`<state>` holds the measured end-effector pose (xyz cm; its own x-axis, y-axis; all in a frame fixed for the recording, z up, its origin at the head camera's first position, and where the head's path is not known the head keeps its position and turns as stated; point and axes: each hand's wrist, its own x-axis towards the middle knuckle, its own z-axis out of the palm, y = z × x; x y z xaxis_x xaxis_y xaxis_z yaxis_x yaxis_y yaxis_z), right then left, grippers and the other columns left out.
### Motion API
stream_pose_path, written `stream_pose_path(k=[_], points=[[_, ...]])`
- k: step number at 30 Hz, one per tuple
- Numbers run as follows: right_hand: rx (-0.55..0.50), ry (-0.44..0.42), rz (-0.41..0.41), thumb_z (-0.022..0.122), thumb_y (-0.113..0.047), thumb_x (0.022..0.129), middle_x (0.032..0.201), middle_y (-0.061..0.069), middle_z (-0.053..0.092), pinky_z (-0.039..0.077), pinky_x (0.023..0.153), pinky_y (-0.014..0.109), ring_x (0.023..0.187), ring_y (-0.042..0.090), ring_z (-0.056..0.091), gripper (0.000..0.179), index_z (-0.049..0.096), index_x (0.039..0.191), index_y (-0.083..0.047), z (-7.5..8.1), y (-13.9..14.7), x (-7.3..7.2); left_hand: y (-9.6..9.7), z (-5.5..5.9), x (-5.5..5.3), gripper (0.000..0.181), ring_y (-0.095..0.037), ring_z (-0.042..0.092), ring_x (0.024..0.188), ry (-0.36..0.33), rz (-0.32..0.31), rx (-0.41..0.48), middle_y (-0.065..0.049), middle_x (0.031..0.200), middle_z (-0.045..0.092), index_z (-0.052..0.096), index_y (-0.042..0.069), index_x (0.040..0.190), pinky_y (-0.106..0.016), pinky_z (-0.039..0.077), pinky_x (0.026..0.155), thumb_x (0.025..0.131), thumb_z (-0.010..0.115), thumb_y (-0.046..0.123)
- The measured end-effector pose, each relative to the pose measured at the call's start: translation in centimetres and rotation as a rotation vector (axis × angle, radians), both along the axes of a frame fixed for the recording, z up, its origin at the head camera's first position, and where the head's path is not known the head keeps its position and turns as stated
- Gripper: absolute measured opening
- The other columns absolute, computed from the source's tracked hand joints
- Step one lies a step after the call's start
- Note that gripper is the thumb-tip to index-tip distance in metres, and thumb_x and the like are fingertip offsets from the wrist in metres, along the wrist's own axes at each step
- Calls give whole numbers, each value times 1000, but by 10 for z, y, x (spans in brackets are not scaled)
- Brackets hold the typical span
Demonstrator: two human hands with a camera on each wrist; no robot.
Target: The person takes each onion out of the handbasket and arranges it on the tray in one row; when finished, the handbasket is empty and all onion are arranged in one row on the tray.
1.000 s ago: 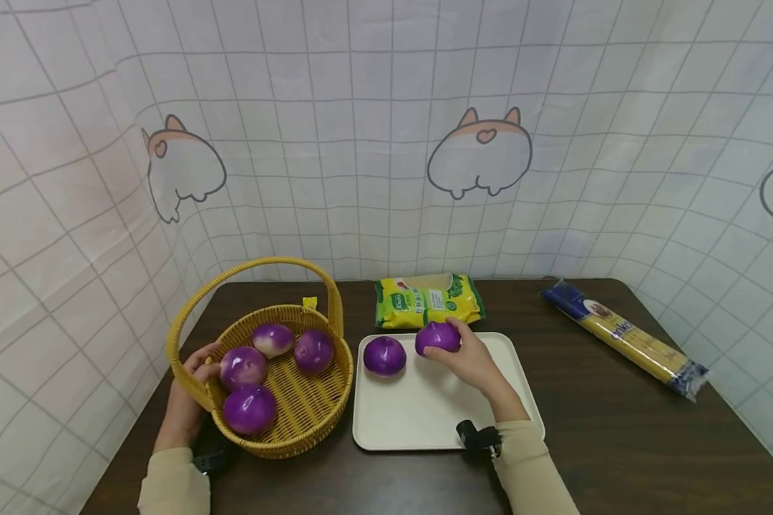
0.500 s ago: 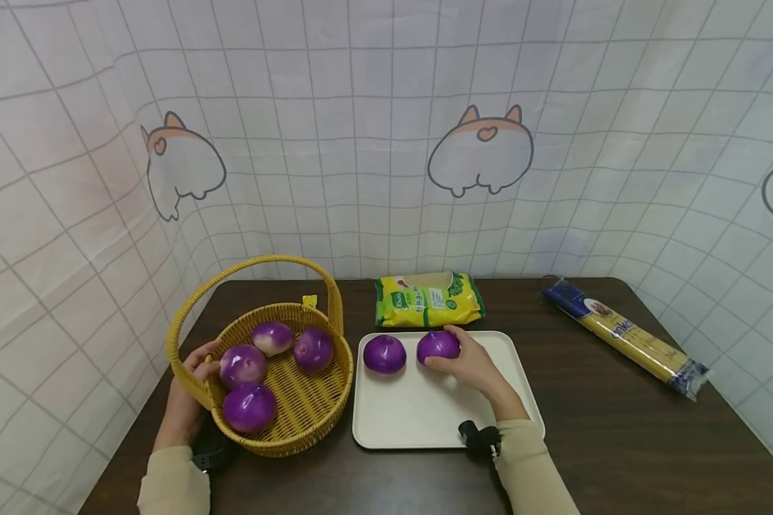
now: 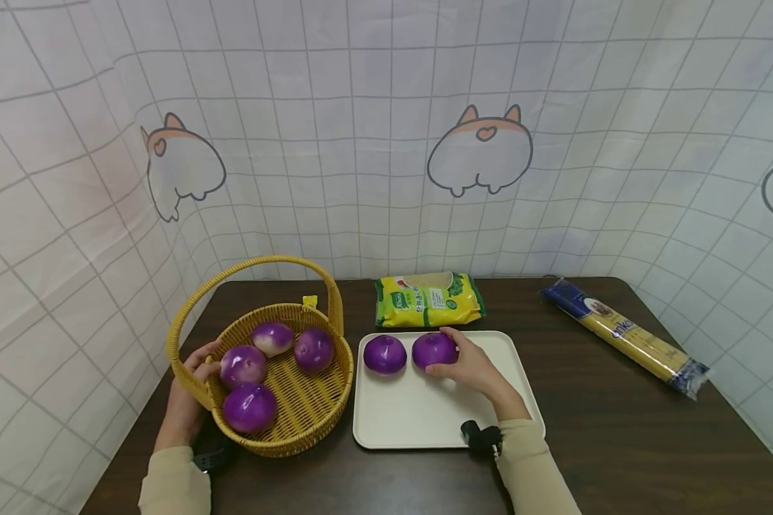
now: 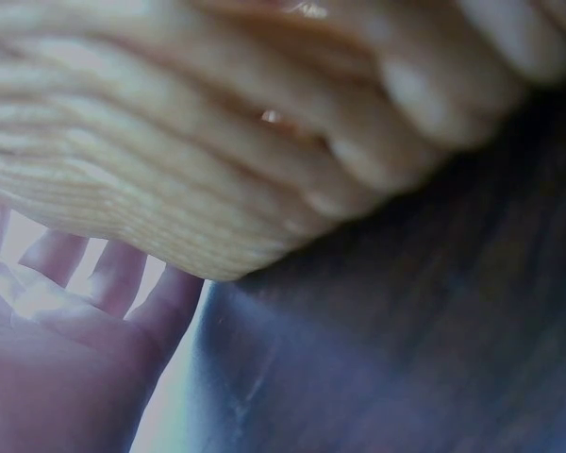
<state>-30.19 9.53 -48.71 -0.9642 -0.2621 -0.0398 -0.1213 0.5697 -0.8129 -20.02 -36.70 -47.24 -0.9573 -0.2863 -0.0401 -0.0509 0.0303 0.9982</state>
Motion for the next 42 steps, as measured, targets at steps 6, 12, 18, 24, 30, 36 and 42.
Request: stream_pose_path(k=[6, 12, 18, 24, 30, 36, 42], points=[[18, 4, 18, 84, -31, 76, 144, 24, 44, 40, 102, 57, 127, 41, 48, 92, 34, 150, -10, 0, -1, -1, -1, 0, 0, 51, -7, 49, 110, 3, -3, 7, -10, 142, 38, 40, 7, 146, -15, 48, 83, 100, 52, 24], [22, -2, 12, 85, -31, 75, 144, 25, 44, 39, 102, 56, 127, 41, 48, 93, 33, 150, -9, 0, 1, -2, -2, -2, -2, 51, -7, 48, 111, -12, 6, 3, -11, 145, 37, 40, 10, 147, -15, 47, 82, 100, 53, 26], [34, -6, 59, 85, -30, 75, 145, 24, 44, 39, 103, 56, 127, 41, 48, 95, 32, 151, -9, 1, 3, -2, -6, -10, -6, 51, -7, 50, 110, -15, 15, 7, -4, 139, 42, 42, 12, 147, -16, 48, 82, 100, 53, 27], [46, -5, 63, 84, -30, 76, 145, 24, 43, 39, 103, 56, 128, 41, 47, 96, 30, 152, -9, -1, 4, -2, -9, -14, -8, 50, -8, 50, 110, -5, 12, 11, -3, 136, 43, 42, 11, 146, -16, 49, 82, 100, 53, 27], [44, 7, 61, 84, -28, 76, 145, 24, 43, 38, 104, 56, 128, 41, 47, 95, 30, 152, -8, -1, 3, -2, -10, -15, -9, 51, -8, 49, 110, -4, 13, 3, -7, 142, 39, 41, 11, 147, -16, 48, 82, 100, 53, 27], [50, -6, 63, 85, -28, 75, 145, 24, 43, 38, 104, 56, 129, 41, 46, 97, 29, 152, -9, -1, 4, -2, -10, -15, -10, 51, -7, 49, 111, -13, 16, 0, -10, 145, 38, 40, 11, 147, -16, 48, 81, 100, 52, 26], [54, -16, 79, 85, -30, 75, 146, 23, 42, 37, 104, 57, 130, 41, 45, 99, 27, 153, -9, 0, 7, -2, -10, -15, -10, 51, -7, 49, 111, -14, 14, -9, -10, 146, 37, 40, 12, 148, -15, 48, 81, 101, 52, 27]])
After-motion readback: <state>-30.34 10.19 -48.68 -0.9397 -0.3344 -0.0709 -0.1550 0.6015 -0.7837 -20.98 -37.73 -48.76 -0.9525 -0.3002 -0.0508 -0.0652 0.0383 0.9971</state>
